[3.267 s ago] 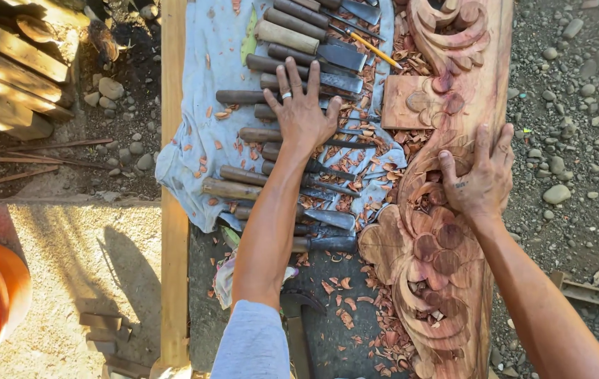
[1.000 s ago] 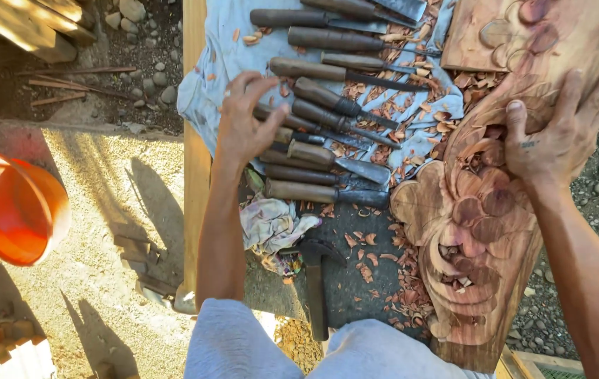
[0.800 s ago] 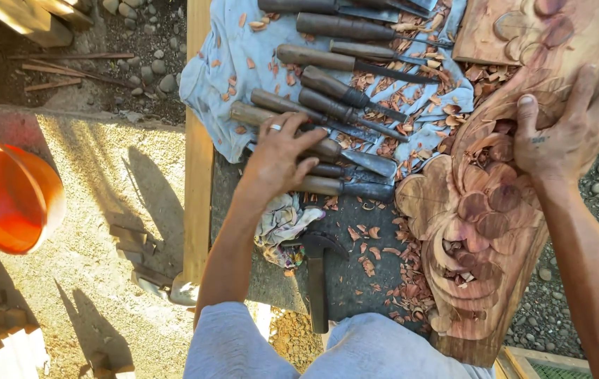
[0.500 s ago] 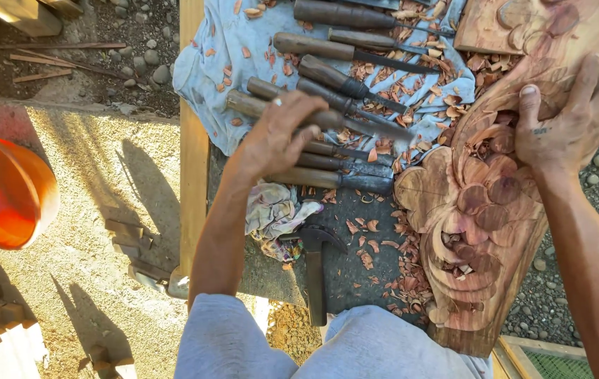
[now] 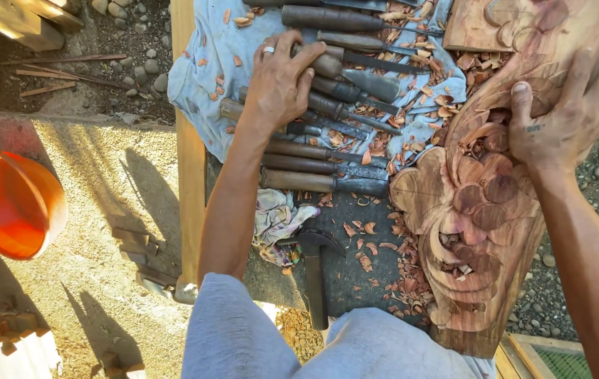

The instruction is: Manually carving intricate floral designs into a large piece of wood using various chisels and a mallet.

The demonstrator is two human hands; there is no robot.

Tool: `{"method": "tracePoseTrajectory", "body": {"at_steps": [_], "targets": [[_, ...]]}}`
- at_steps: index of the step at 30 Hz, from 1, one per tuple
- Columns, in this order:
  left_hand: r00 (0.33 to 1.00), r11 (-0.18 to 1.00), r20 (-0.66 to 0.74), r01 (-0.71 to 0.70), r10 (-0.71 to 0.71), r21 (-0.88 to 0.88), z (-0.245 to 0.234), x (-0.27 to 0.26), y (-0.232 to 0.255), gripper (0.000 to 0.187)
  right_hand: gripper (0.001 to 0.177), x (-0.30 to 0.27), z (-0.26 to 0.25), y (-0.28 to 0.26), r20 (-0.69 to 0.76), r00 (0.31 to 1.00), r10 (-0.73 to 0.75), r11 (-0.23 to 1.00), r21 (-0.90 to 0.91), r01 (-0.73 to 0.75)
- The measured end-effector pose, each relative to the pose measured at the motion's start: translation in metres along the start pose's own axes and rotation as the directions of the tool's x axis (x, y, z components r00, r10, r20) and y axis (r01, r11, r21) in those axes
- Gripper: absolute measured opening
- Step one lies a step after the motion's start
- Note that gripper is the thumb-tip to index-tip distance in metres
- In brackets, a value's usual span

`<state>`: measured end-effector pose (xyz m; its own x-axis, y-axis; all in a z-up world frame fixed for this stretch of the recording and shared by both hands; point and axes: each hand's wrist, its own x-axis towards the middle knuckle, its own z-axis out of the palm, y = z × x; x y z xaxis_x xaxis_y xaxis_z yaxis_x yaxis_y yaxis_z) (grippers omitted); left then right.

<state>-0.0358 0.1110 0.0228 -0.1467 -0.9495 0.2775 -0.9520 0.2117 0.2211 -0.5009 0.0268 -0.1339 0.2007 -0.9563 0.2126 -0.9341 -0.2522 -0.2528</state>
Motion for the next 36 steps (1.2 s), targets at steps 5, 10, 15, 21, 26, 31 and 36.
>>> {"method": "tracePoseTrajectory", "body": {"at_steps": [5,10,15,21,26,31,36], "targets": [[0.99,0.989,-0.049,0.125,-0.129,-0.075,0.013,-0.001,0.008,0.039,0.077,0.004,-0.015,-0.014,0.005,1.0,0.008,0.999,0.054,-0.008],[0.981,0.96,-0.075,0.191,-0.179,0.205,0.033,0.0,0.031,0.054,0.074,0.0,-0.015,-0.015,-0.003,1.0,0.012,0.995,0.096,-0.012],[0.901,0.914,-0.244,0.392,-0.359,0.104,0.06,-0.014,0.038,0.043,0.073,0.009,-0.038,-0.037,-0.007,0.999,0.033,0.991,0.133,-0.032],[0.891,0.89,-0.199,0.436,-0.408,0.13,0.056,-0.017,0.047,0.049,0.071,0.012,-0.057,-0.055,-0.022,0.998,0.052,0.975,0.219,-0.046],[0.901,0.907,-0.176,0.413,-0.396,0.077,0.05,-0.019,0.053,0.07,0.075,0.018,-0.056,-0.056,-0.005,0.997,0.073,0.974,0.217,-0.07],[0.911,0.92,-0.157,0.391,-0.381,0.038,0.057,-0.026,0.052,0.077,0.077,0.014,-0.058,-0.057,0.001,0.998,0.067,0.976,0.207,-0.066],[0.905,0.908,-0.156,0.41,-0.395,0.082,0.057,-0.024,0.054,0.075,0.078,0.016,-0.058,-0.057,-0.006,0.997,0.078,0.974,0.216,-0.075]]}}
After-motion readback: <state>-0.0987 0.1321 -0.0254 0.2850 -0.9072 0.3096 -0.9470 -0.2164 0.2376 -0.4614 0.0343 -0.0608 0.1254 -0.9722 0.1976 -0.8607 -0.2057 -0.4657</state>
